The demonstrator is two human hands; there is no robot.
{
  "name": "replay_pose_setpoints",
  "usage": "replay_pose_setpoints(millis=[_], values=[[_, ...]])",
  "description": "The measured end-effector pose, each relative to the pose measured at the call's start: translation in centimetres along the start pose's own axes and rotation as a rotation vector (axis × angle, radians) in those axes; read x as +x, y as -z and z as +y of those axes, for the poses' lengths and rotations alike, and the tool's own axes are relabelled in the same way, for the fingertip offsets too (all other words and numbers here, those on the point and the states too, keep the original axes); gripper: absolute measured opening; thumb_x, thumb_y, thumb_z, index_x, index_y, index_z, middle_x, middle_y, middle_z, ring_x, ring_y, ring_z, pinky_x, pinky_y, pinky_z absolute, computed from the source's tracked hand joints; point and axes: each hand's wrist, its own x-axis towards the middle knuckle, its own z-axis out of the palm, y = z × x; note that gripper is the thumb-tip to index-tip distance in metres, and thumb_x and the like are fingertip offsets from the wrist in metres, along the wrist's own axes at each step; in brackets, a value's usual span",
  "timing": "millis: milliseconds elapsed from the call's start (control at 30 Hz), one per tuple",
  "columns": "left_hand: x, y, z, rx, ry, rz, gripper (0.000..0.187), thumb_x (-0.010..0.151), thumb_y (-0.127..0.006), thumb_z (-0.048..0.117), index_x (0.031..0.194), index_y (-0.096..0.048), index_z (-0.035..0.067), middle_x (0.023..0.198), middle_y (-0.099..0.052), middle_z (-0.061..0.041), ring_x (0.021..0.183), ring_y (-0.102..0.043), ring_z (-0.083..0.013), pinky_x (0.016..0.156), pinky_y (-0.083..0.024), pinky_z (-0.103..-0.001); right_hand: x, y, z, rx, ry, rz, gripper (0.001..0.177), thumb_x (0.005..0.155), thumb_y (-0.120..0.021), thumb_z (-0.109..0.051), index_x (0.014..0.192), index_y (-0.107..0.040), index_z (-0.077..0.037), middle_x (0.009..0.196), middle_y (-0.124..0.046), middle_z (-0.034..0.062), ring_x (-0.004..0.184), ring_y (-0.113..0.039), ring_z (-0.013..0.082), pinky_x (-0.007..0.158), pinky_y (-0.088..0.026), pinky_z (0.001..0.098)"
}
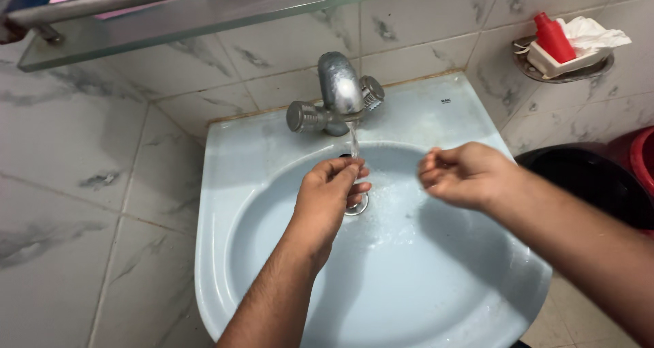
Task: The person scrubs a bathroom sink and faucet using a white sponge under running water. They wipe the basin, the drain area, and the faucet spout, then rinse the sponge and their hands before turning off the tap.
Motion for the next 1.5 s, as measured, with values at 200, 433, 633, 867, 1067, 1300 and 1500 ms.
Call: replay_pose_setpoints(millis=[200,433,633,867,1067,1300,1500], values=[[0.8,-0.5,1.3,0.021,0.016,0.026,0.028,0.096,-0.06,0.021,0.115,-0.066,0.002,0.101,-0.074,-0.006,0.087,-0.068,-0.0107,0.078,-0.056,-0.026,-2.2,0.8,-5.2,-0.159,0.384,0.259,0.041,0.109,-0.03,-0.01,0.14,-0.046,0.012,0.137,-0.059,0.0296,0.126,-0.066,0.0366,0.105,-0.053,0.0421],[0.8,-0.3,0.6,0.002,0.068,0.026,0.029,0.097,-0.059,0.024,0.11,-0.068,0.0,0.095,-0.074,-0.006,0.08,-0.068,-0.0106,0.074,-0.056,-0.026,-1.1,-2.2,-7.8,-0.383,0.514,0.098,0.041,0.107,-0.037,-0.012,0.145,-0.044,0.002,0.15,-0.05,0.0187,0.137,-0.05,0.031,0.115,-0.04,0.052],[0.9,-0.5,0.4,0.127,-0.065,0.097,0.029,0.09,-0.071,0.023,0.111,-0.067,0.003,0.093,-0.074,-0.005,0.086,-0.071,-0.0096,0.077,-0.056,-0.027,-3.6,-4.2,-1.4,-0.507,0.435,0.175,0.036,0.107,-0.037,-0.017,0.13,-0.059,0.001,0.136,-0.066,0.0184,0.128,-0.064,0.0273,0.11,-0.051,0.04],[-0.2,-0.4,0.7,0.283,-0.172,0.306,0.03,0.087,-0.07,0.027,0.109,-0.069,0.007,0.096,-0.075,0.001,0.088,-0.072,-0.0104,0.076,-0.056,-0.027,-1.0,-5.4,6.7,-0.387,0.047,-0.124,0.036,0.106,-0.038,-0.021,0.122,-0.059,0.004,0.121,-0.07,0.0189,0.117,-0.068,0.0301,0.099,-0.058,0.0413],[-0.4,0.0,0.2,-0.004,-0.014,0.414,0.025,0.096,-0.06,0.025,0.111,-0.063,0.005,0.092,-0.07,-0.002,0.079,-0.064,-0.0099,0.068,-0.05,-0.028,3.2,-7.9,6.1,-0.159,-0.083,-0.25,0.022,0.106,-0.043,-0.013,0.116,-0.056,0.002,0.107,-0.066,0.0127,0.094,-0.068,0.0257,0.088,-0.06,0.0388],[0.0,0.2,-0.6,-0.142,0.062,0.304,0.024,0.098,-0.058,0.021,0.112,-0.062,0.002,0.091,-0.067,-0.006,0.075,-0.059,-0.0109,0.07,-0.049,-0.027,3.8,-9.0,0.4,0.304,-0.034,-0.247,0.034,0.107,-0.039,-0.009,0.133,-0.057,0.004,0.113,-0.068,0.0193,0.096,-0.069,0.0271,0.089,-0.062,0.0405],[0.1,0.1,-0.4,-0.067,0.066,0.209,0.025,0.097,-0.057,0.017,0.115,-0.063,0.002,0.097,-0.07,-0.005,0.08,-0.063,-0.0098,0.076,-0.053,-0.027,-1.6,-9.4,0.7,0.109,0.217,-0.237,0.064,0.112,-0.027,-0.027,0.152,-0.012,0.021,0.147,-0.05,0.0359,0.145,-0.051,0.0436,0.119,-0.033,0.0537]])
